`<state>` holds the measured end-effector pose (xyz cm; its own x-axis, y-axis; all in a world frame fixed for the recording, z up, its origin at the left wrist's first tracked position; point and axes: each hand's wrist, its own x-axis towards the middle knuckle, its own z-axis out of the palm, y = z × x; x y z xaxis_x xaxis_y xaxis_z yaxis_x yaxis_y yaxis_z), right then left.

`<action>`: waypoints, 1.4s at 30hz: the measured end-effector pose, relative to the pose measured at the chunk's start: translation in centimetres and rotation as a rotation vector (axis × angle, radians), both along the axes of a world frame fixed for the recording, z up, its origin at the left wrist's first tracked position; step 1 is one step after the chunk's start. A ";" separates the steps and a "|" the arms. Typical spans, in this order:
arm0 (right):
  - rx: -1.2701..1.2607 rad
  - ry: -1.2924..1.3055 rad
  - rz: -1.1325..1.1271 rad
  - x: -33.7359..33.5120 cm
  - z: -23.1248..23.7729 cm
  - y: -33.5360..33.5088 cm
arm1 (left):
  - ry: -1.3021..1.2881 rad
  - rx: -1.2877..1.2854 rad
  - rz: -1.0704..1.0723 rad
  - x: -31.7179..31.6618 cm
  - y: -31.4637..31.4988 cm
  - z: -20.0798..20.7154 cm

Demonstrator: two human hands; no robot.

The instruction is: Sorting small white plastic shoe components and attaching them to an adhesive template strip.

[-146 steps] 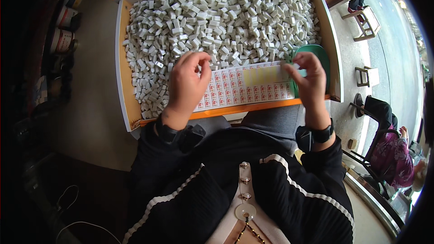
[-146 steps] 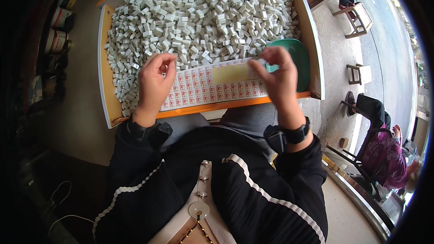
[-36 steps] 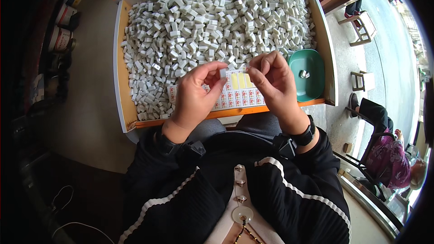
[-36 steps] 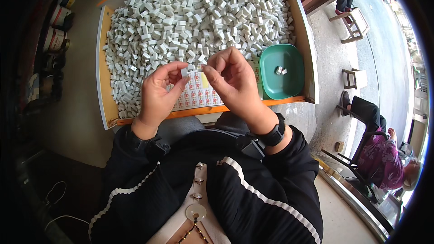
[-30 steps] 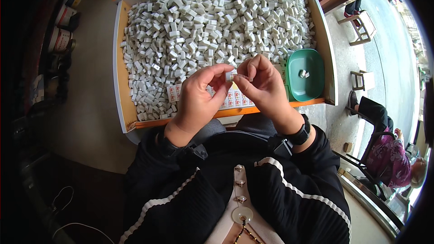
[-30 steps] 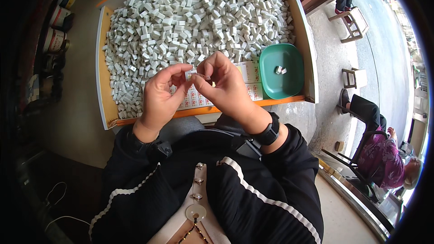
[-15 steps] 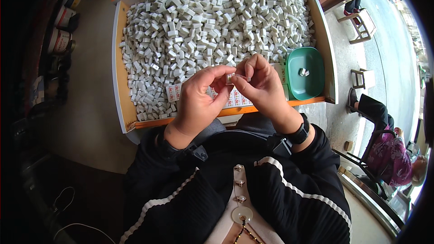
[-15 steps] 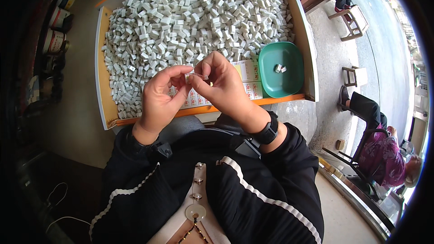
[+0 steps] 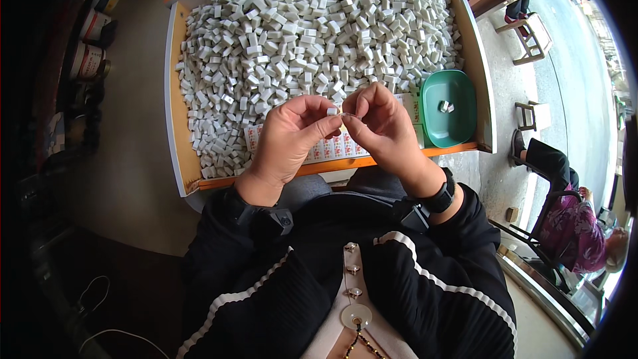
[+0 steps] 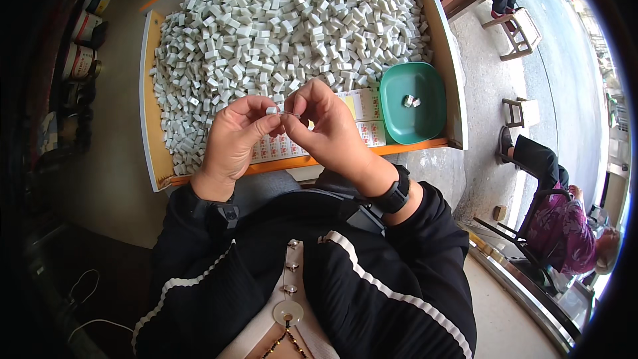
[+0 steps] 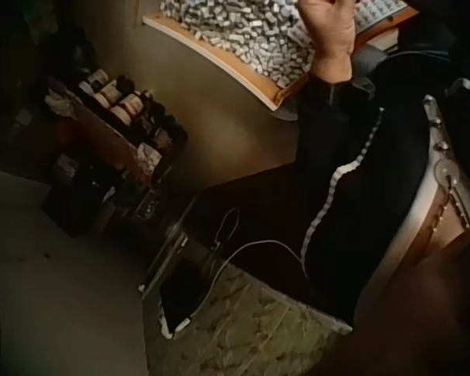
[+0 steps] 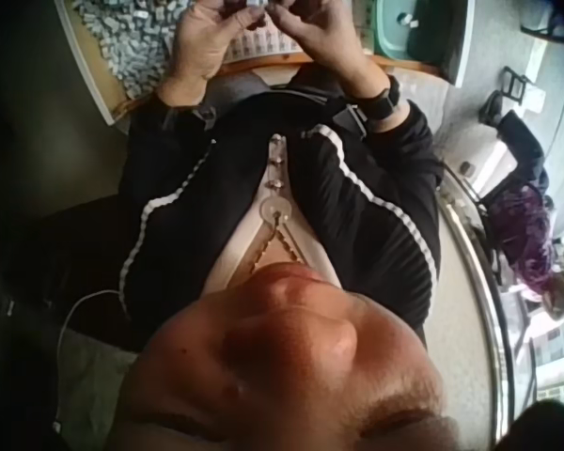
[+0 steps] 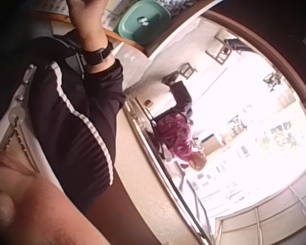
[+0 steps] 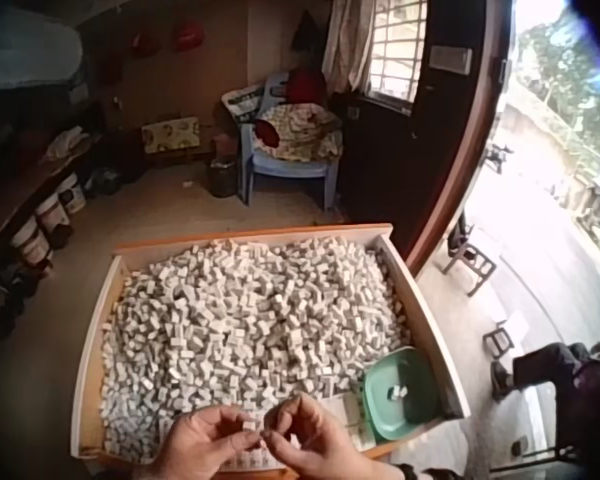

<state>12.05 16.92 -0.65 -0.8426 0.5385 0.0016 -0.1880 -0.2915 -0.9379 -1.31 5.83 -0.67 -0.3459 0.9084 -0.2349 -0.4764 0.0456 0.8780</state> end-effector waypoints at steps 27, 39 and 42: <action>0.273 -0.160 -0.001 -0.2 0.5 0.1 | 0.670 0.190 -0.176 0.3 0.0 1.0; 0.800 -0.119 -0.199 1.5 0.8 1.6 | 0.138 0.175 -0.133 2.0 1.4 1.8; 0.698 -0.371 -0.285 3.6 0.8 3.3 | 0.100 0.107 -0.142 1.2 1.1 1.0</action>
